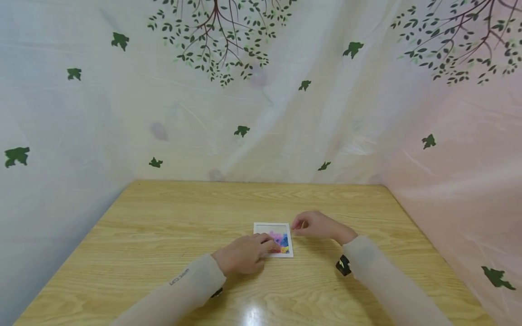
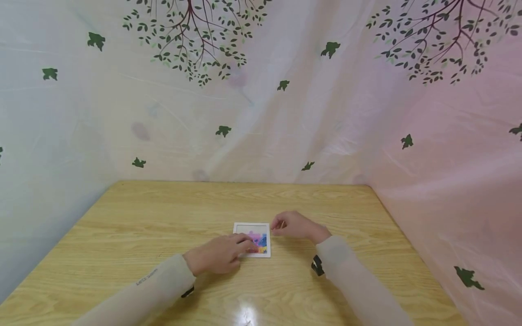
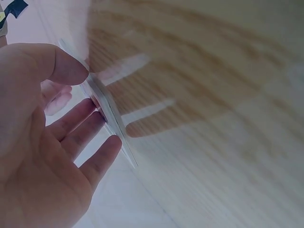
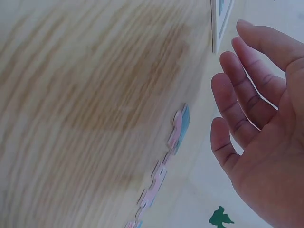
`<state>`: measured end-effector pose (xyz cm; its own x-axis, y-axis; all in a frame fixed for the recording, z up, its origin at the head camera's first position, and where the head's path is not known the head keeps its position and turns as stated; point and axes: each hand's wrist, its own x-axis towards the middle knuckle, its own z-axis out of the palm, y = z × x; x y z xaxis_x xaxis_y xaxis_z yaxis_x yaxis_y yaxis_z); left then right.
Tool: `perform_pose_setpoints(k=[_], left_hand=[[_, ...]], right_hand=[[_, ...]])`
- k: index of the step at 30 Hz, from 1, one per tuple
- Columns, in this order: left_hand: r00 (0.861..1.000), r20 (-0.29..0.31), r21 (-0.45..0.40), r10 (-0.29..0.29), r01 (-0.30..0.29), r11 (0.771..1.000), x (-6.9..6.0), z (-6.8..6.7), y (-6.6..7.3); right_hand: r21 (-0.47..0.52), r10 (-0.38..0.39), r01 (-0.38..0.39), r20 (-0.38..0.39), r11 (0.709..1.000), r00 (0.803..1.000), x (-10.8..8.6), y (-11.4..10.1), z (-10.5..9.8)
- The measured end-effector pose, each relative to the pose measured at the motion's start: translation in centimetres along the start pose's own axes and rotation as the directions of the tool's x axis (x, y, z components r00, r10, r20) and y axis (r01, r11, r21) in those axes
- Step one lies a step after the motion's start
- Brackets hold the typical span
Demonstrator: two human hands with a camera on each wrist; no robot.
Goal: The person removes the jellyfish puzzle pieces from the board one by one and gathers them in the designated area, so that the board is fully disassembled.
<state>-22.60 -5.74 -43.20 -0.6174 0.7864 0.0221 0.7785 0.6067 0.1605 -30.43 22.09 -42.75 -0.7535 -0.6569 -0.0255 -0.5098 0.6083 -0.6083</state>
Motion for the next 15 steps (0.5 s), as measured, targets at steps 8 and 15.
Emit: perform_pose_setpoints(k=[8,15], left_hand=[[1.000,-0.006,0.050,0.031,-0.031,0.998,0.0,0.0,0.0],[0.998,-0.031,0.081,0.057,-0.055,0.995,-0.1,0.2,-0.2]], right_hand=[[-0.001,0.008,-0.008,0.021,1.000,1.000,0.4,-1.5,1.2],[-0.040,-0.014,0.015,0.034,0.999,0.999,0.6,-2.6,1.6]])
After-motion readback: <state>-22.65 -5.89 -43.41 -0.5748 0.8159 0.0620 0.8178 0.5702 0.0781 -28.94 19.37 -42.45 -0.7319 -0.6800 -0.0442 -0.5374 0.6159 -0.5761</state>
